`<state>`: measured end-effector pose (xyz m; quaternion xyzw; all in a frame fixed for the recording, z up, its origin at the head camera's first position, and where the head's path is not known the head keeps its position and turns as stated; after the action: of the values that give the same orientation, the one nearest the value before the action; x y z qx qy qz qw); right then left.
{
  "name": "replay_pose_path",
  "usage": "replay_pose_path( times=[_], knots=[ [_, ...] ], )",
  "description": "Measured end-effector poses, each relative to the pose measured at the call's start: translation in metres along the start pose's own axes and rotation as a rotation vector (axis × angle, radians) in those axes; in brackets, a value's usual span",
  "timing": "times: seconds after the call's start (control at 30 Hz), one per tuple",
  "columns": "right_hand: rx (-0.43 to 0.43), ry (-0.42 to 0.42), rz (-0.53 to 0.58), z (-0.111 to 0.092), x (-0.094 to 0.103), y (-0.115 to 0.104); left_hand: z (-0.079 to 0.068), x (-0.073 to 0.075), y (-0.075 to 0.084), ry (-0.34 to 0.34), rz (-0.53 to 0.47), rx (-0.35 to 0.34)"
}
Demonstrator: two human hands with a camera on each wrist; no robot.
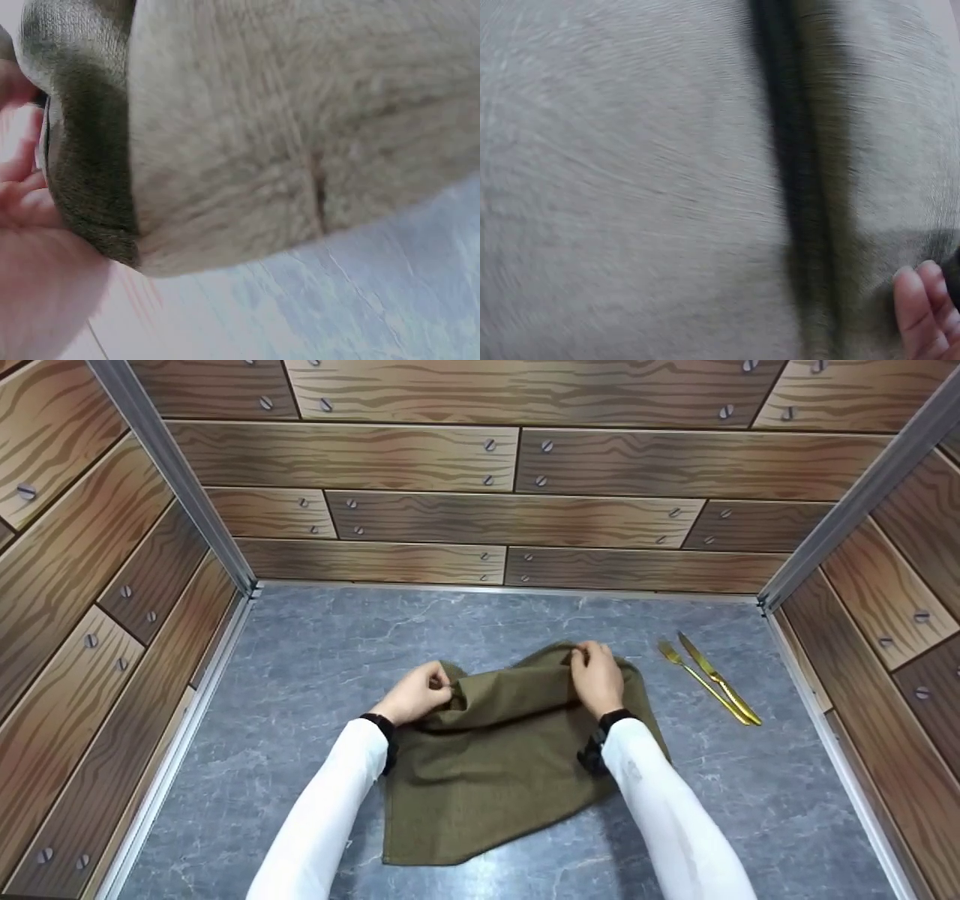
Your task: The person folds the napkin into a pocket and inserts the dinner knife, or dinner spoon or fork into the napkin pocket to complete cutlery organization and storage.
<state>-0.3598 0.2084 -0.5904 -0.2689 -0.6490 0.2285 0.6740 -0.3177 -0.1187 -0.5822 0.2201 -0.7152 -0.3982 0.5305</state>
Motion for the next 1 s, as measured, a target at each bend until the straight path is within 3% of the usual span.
replay_pose_path(
  times=[0.1, 0.27, 0.43, 0.57, 0.7, 0.77, 0.87, 1.0],
  knots=[
    [-0.023, 0.015, 0.09, 0.0, 0.008, 0.002, 0.001, 0.005, 0.0, 0.07, -0.068, -0.047],
    [-0.047, 0.082, 0.219, -0.001, 0.019, 0.005, 0.001, 0.012, 0.002, 0.176, -0.175, -0.067],
    [-0.011, 0.127, 0.267, 0.001, 0.027, 0.003, 0.003, 0.021, 0.007, 0.406, -0.179, -0.093],
    [-0.005, 0.114, 0.26, 0.002, 0.03, -0.001, 0.005, 0.026, 0.012, 0.562, -0.177, -0.041],
    [0.03, 0.184, 0.2, 0.002, 0.032, -0.006, 0.01, 0.025, 0.014, 0.594, -0.248, 0.013],
    [0.062, 0.229, 0.189, 0.001, 0.032, -0.009, 0.012, 0.023, 0.015, 0.593, -0.238, 0.027],
    [0.095, 0.262, 0.221, 0.002, 0.031, -0.012, 0.017, 0.02, 0.014, 0.577, -0.122, 0.032],
    [0.078, 0.242, 0.295, 0.007, 0.027, -0.015, 0.025, 0.012, 0.012, 0.492, 0.009, 0.049]
  ],
)
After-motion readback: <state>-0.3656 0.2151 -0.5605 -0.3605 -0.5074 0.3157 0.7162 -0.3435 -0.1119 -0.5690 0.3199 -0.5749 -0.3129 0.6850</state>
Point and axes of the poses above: each hand's wrist, its own z-axis towards the middle knuckle, its own x-axis out of the back of the hand, y = z × x, the point moved 4 cm from there along z, towards the middle knuckle, and after that the axes turned 5 degrees about -y, right-handed, at the moved point
